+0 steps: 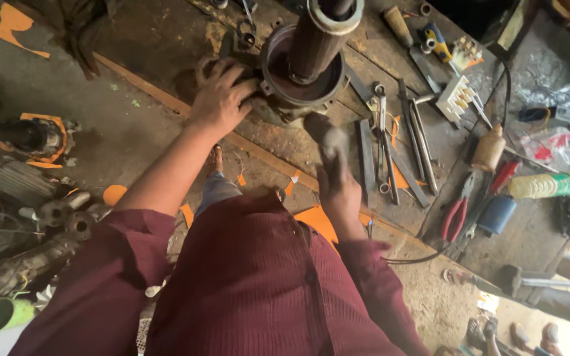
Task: The person traces the outline of a circular pump housing onto an orange sheet with a pen, then cuts the traced shape out of the sheet by hand. They hold a rusty can, set it aside, hammer a shaft assembly fitted into the housing, wipe parts with a cloth, and reach for tools on the workbench.
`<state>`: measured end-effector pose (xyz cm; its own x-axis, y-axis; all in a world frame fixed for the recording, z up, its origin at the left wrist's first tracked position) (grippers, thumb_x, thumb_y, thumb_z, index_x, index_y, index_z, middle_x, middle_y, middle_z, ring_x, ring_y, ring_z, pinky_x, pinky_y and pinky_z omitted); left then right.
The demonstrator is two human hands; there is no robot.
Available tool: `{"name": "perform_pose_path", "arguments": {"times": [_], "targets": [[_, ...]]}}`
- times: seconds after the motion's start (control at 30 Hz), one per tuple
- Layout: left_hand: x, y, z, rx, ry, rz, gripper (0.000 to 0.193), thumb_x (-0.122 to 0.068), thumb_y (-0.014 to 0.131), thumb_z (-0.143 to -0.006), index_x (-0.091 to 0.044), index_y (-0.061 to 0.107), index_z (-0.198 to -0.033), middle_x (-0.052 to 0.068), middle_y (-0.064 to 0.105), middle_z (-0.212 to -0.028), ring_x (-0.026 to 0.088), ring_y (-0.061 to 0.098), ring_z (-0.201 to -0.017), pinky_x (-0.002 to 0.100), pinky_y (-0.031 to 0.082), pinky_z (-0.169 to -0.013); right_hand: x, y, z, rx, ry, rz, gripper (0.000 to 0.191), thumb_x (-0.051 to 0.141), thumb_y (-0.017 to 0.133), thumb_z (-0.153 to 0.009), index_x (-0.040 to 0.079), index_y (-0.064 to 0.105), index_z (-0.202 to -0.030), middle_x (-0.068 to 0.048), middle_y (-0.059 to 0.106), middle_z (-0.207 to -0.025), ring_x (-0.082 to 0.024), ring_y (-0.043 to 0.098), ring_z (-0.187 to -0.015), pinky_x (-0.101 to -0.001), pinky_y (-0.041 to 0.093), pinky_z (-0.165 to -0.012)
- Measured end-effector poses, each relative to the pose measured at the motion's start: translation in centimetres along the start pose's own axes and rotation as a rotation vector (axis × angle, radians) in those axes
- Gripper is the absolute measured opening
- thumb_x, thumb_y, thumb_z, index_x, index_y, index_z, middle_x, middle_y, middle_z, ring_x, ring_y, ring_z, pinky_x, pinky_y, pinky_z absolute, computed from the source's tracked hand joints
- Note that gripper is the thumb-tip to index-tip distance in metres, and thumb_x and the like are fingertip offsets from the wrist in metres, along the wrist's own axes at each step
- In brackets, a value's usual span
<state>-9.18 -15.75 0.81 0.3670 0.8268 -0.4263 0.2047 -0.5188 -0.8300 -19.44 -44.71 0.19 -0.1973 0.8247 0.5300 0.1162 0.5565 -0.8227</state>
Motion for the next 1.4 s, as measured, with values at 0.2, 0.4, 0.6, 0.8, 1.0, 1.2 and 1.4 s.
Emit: {"name": "perform_pose_path", "arguments": {"times": [0.2,0.4,0.6,0.8,1.0,1.2,1.4], "targets": [[0.5,-1.0,-0.3,-0.008,0.105,-0.098,0.035,-0.043,0.075,-0.099,-0.02,0.075,-0.125,0.006,0.062,-0.136,0.032,0.049,-0.134,0.059,0.031,-0.118,-0.2,-2.0,-0.1,0.085,-0.043,-0.223,0.06,0.022,0.064,-0.102,0.008,0.042,-0.157,-0.024,0.073,-0.115,-0.042,0.074,-0.097,-0.0448,0.058,-0.072],[3.7,-4.8,-2.2,-0.225,0.039,0.178,0.028,-0.029,0.066,-0.111,-0.012,0.065,-0.133,0.011,0.056,-0.146,0.033,0.049,-0.142,0.052,0.038,-0.122,-0.9,-3.0,2.8,0.116,0.496,-0.28,0.064,0.02,0.064,-0.098,0.011,0.044,-0.158,-0.018,0.075,-0.086,-0.026,0.069,-0.065,-0.0364,0.055,-0.06],[7.5,-2.3,-7.1,0.289,0.135,0.48,0.05,-0.035,0.07,-0.096,-0.008,0.061,-0.137,0.014,0.055,-0.149,0.036,0.05,-0.141,0.046,0.041,-0.12,1.5,-3.2,3.2,-0.092,0.191,-0.142,0.06,0.015,0.068,-0.097,-0.001,0.046,-0.15,-0.016,0.074,-0.11,-0.021,0.071,-0.072,-0.0335,0.055,-0.062],[10.1,0.1,-6.6,0.282,0.098,0.473,0.072,-0.05,0.067,-0.103,0.003,0.052,-0.15,0.03,0.042,-0.156,0.046,0.035,-0.145,0.052,0.031,-0.117,5.6,-1.5,3.5,-0.131,0.029,0.139,0.057,0.016,0.078,-0.087,0.003,0.055,-0.137,-0.013,0.07,-0.091,-0.033,0.068,-0.074,-0.0409,0.053,-0.064],[11.4,0.9,-6.5,0.416,0.184,0.488,0.066,-0.06,0.062,-0.1,-0.003,0.058,-0.132,0.019,0.044,-0.155,0.04,0.043,-0.149,0.047,0.038,-0.124,12.3,3.1,-1.1,-0.026,-0.271,0.539,0.043,0.006,0.073,-0.079,0.016,0.071,-0.121,-0.006,0.07,-0.088,-0.026,0.069,-0.068,-0.0406,0.051,-0.055],[13.1,0.3,-7.8,0.694,0.596,0.189,0.105,-0.066,0.079,-0.06,-0.008,0.052,-0.143,0.024,0.04,-0.146,0.045,0.042,-0.131,0.052,0.04,-0.103,14.9,4.4,-1.1,-0.057,-0.069,0.351,0.043,0.017,0.079,-0.088,0.016,0.069,-0.129,-0.004,0.063,-0.079,-0.024,0.064,-0.061,-0.0395,0.05,-0.053],[12.2,0.9,-8.8,0.461,0.806,0.074,0.088,-0.061,0.082,-0.065,-0.011,0.059,-0.133,0.021,0.06,-0.137,0.04,0.056,-0.128,0.048,0.045,-0.109,11.9,5.8,-0.6,-0.018,0.106,0.499,0.045,0.026,0.083,-0.091,0.02,0.067,-0.133,-0.006,0.068,-0.084,-0.024,0.065,-0.06,-0.0384,0.05,-0.051]]}}
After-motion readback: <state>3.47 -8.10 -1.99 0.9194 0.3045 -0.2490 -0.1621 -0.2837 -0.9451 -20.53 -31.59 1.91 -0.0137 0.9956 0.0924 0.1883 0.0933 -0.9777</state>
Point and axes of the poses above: each hand's wrist, its own z-axis away from the middle knuckle, its own y-axis out of the palm, x = y × z, the point moved 5 cm from there along -z, towards the middle knuckle
